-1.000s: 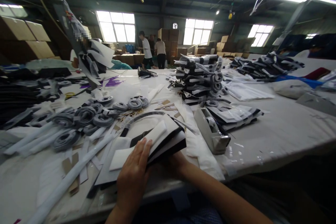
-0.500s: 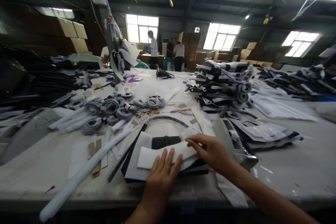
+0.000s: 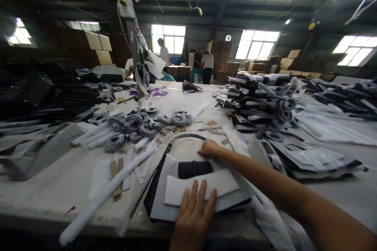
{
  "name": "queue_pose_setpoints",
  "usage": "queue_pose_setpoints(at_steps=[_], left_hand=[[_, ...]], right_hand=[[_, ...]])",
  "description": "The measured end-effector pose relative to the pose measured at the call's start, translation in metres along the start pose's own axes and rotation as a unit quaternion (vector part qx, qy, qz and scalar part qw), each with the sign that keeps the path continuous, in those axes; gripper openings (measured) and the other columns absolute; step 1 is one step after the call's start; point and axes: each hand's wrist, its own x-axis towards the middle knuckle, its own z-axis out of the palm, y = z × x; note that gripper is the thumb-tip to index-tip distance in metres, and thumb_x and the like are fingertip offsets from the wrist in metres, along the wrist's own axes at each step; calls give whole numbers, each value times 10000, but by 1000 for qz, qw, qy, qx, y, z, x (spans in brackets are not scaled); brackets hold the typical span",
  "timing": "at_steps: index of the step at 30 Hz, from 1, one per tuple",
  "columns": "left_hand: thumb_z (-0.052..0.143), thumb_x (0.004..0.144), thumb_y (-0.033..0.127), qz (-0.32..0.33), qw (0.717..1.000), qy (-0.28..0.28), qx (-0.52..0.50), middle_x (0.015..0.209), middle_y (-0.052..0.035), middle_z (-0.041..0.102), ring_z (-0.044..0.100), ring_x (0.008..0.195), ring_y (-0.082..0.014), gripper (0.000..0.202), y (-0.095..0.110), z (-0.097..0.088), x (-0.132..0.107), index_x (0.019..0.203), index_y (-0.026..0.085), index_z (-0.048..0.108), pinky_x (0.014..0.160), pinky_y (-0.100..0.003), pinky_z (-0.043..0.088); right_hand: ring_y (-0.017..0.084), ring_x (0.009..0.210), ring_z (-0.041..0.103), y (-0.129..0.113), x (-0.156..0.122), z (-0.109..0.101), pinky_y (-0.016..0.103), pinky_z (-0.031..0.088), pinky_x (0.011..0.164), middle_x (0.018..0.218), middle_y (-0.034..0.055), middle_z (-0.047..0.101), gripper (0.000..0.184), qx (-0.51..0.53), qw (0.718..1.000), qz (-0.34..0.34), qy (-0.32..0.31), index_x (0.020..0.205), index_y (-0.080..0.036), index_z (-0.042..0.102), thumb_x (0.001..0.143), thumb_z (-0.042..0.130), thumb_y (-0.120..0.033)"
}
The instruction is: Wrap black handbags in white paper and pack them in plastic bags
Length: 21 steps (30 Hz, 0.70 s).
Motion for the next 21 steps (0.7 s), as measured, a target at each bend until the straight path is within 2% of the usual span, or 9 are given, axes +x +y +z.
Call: queue_pose_setpoints(at_steps=[3, 9, 13, 18, 21], left_hand=[[392, 1029, 218, -9, 1000, 5, -7, 1473, -35, 523, 513, 1335, -260, 428, 0, 0, 1, 1436, 302, 497, 1030, -411, 505], [360, 1039, 243, -5, 1000, 8, -13, 1470, -31, 527, 514, 1334, -257, 423, -1, -1, 1, 1434, 306, 499, 1023, -408, 511], [396, 1032, 250, -7, 1000, -2, -8, 1485, -34, 508, 513, 1335, -258, 427, 0, -1, 1, 1446, 315, 481, 1032, -409, 506], [396, 1031, 242, -4, 1000, 0, -6, 1468, -44, 528, 518, 1330, -262, 430, 0, 0, 1, 1446, 308, 482, 1025, -410, 516], [362, 1031, 195, -3, 1000, 8, -5, 1451, -43, 546, 540, 1310, -267, 433, 0, -1, 3, 1422, 304, 514, 998, -419, 536]], right_hand=[[213, 986, 648, 5, 1, 1, 404, 564, 837, 1186, 77, 635, 300, 8, 1000, 2, -7, 1190, -166, 613, 959, 605, -357], [249, 1094, 614, 6, -1, 5, 458, 532, 911, 1282, 113, 587, 376, 9, 998, 1, 66, 1259, -157, 576, 943, 627, -354], [238, 1066, 626, 4, 5, 3, 435, 543, 893, 1252, 105, 604, 343, 37, 998, 5, 50, 1232, -160, 594, 944, 628, -343], [229, 1029, 637, 6, 3, -4, 421, 555, 867, 1223, 81, 620, 305, 127, 991, -27, 40, 1203, -172, 610, 955, 609, -350], [208, 965, 659, 8, -7, -9, 401, 573, 822, 1155, 72, 649, 285, 212, 973, -74, 54, 1172, -155, 618, 958, 609, -344]])
